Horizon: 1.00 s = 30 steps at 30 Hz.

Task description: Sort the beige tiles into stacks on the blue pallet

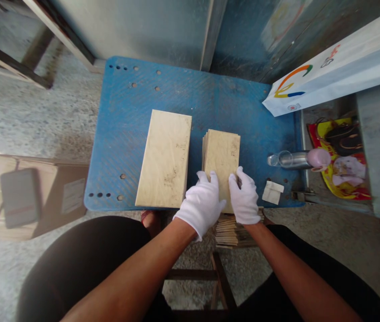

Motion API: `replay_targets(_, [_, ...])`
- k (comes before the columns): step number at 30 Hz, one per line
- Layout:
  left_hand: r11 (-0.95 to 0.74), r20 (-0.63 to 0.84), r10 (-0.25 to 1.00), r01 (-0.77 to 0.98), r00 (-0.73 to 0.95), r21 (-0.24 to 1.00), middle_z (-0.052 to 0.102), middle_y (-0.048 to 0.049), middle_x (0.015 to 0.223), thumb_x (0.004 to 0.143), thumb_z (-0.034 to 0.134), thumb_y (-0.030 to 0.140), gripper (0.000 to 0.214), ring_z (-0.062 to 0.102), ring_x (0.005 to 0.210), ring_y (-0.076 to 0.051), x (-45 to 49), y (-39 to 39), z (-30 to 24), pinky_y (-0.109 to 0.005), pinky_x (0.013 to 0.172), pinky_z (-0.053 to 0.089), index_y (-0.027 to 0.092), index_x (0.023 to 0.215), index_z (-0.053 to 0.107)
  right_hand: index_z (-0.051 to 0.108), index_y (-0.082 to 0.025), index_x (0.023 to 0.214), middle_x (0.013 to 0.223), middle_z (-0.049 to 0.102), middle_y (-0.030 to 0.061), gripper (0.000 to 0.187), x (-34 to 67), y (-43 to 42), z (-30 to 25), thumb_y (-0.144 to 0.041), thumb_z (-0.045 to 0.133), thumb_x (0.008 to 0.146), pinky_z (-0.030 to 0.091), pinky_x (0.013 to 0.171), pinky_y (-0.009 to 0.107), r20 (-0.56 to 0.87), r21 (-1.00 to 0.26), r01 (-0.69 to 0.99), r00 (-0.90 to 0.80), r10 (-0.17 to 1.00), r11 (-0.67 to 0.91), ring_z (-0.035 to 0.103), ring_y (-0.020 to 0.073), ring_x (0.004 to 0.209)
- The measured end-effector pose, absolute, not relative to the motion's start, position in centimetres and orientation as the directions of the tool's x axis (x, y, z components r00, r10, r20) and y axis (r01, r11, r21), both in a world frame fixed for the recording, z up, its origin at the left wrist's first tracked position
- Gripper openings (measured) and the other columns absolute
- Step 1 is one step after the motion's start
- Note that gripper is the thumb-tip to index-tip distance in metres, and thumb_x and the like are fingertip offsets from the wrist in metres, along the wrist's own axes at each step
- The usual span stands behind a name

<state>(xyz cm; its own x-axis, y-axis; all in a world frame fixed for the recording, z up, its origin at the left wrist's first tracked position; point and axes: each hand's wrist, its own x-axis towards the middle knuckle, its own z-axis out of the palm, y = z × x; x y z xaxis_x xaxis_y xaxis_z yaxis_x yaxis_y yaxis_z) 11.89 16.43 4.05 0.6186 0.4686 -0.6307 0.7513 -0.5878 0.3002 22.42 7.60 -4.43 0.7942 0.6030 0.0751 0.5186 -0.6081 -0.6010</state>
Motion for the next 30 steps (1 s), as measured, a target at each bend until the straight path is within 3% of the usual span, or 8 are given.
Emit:
replay_targets(20, [-0.604,-0.654,0.422,0.733,0.628,0.315,0.030,-0.0370,0.149,0.090,0.057,0.045,0.080,0.061,0.116,-0.036,11.7,16.6,5.2,-0.037,0.085,0.055,0.002,0.150,0.026,0.069,-0.011,0.110,0.109,0.070,0.0158,0.034,22.9,7.5,-5.1,-0.032,0.055,0.088,0.051,0.094,0.039,0.096,-0.593,0.536,0.788,0.608,-0.600,0.064,0.0229,0.103])
replay_targets(30, [-0.619,-0.663,0.414,0.726,0.624,0.298,0.030,-0.0370,0.149,0.091,0.056,0.046,0.080,0.063,0.114,-0.035,11.8,16.6,5.3,-0.036,0.081,0.056,0.003,0.150,0.026,0.065,-0.013,0.117,0.118,0.066,0.0159,0.035,22.7,7.5,-5.0,-0.033,0.055,0.089,0.049,0.098,0.041,0.087,-0.546,0.576,0.762,0.642,-0.609,0.060,0.0246,0.113])
